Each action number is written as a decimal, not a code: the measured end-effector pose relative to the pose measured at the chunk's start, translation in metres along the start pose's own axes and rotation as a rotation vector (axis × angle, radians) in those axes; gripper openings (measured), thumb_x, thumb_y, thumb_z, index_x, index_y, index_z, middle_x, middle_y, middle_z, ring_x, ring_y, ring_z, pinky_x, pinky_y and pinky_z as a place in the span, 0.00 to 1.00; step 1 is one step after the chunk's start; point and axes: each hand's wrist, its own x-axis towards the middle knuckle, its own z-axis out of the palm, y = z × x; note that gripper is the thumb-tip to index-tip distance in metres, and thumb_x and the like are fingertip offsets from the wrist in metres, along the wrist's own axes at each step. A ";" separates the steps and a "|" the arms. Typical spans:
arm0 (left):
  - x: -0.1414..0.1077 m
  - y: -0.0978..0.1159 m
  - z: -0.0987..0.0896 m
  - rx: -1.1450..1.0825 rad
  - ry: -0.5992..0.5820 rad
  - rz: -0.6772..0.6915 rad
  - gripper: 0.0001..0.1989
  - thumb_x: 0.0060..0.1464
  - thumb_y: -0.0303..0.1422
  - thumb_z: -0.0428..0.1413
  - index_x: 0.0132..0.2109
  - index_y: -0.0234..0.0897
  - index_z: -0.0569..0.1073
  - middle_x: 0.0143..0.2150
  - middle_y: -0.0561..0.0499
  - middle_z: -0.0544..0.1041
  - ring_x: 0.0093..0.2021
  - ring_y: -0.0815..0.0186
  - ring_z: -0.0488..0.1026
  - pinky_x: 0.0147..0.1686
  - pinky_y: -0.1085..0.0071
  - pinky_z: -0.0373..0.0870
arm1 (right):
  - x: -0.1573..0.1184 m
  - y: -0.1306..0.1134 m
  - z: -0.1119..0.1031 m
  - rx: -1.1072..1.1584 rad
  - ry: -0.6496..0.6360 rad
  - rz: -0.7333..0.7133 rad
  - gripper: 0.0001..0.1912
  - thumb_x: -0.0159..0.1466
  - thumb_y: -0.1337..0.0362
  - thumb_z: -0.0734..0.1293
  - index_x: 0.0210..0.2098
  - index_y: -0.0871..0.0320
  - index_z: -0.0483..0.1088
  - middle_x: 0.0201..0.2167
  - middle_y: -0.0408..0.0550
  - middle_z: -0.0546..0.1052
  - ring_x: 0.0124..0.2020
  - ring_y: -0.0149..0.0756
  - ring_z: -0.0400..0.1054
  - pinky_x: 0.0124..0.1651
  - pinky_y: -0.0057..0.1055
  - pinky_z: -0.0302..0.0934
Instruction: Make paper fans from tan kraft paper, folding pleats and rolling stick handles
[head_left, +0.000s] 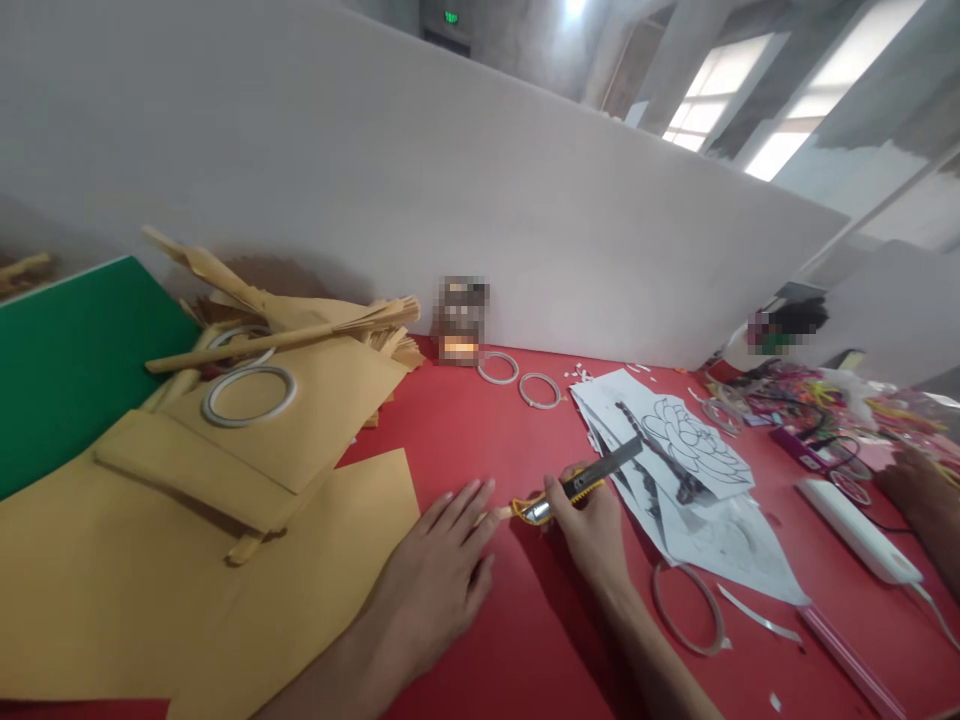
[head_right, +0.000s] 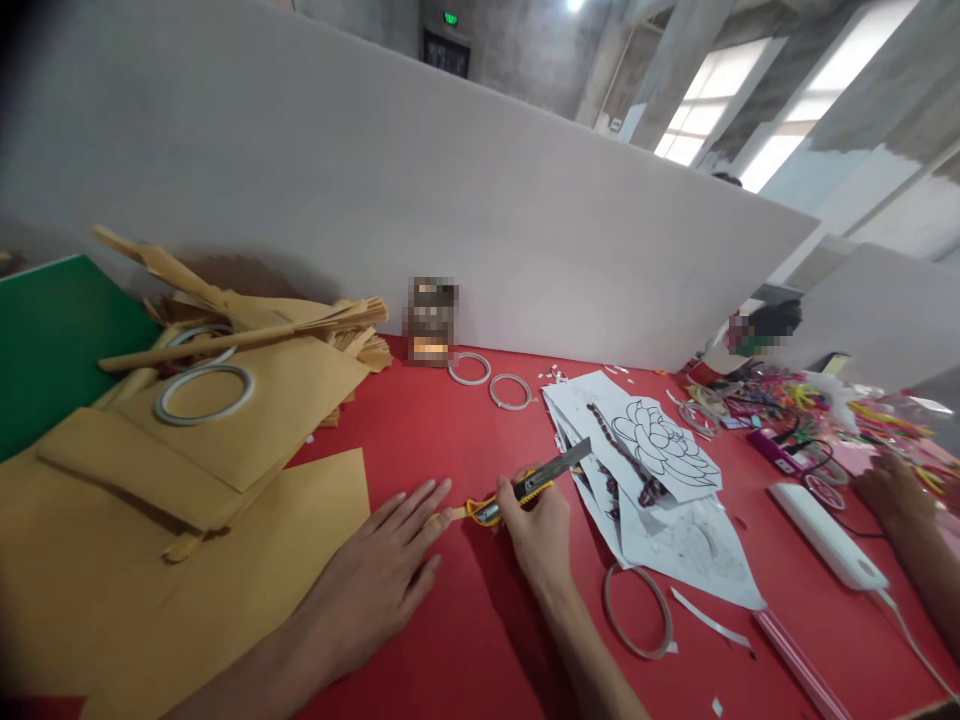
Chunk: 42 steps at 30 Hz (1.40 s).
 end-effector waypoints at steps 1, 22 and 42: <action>0.000 0.000 0.000 -0.006 -0.001 -0.001 0.26 0.71 0.35 0.47 0.72 0.42 0.67 0.80 0.47 0.58 0.78 0.56 0.56 0.74 0.52 0.59 | 0.001 0.000 -0.001 -0.019 0.009 0.006 0.21 0.64 0.43 0.73 0.30 0.53 0.69 0.24 0.46 0.80 0.25 0.43 0.75 0.30 0.33 0.67; -0.003 -0.002 -0.007 0.015 0.022 0.025 0.24 0.72 0.33 0.47 0.71 0.41 0.69 0.79 0.47 0.59 0.77 0.56 0.59 0.73 0.54 0.60 | 0.027 0.008 -0.054 -0.194 0.145 0.128 0.19 0.65 0.47 0.70 0.28 0.54 0.70 0.15 0.45 0.76 0.20 0.43 0.74 0.30 0.34 0.64; -0.007 -0.006 -0.043 0.110 -0.056 0.114 0.11 0.65 0.20 0.52 0.46 0.33 0.79 0.44 0.44 0.79 0.45 0.51 0.75 0.43 0.54 0.76 | -0.001 -0.013 0.011 -0.024 -0.032 0.002 0.19 0.67 0.46 0.70 0.30 0.53 0.67 0.22 0.45 0.78 0.23 0.41 0.75 0.28 0.30 0.63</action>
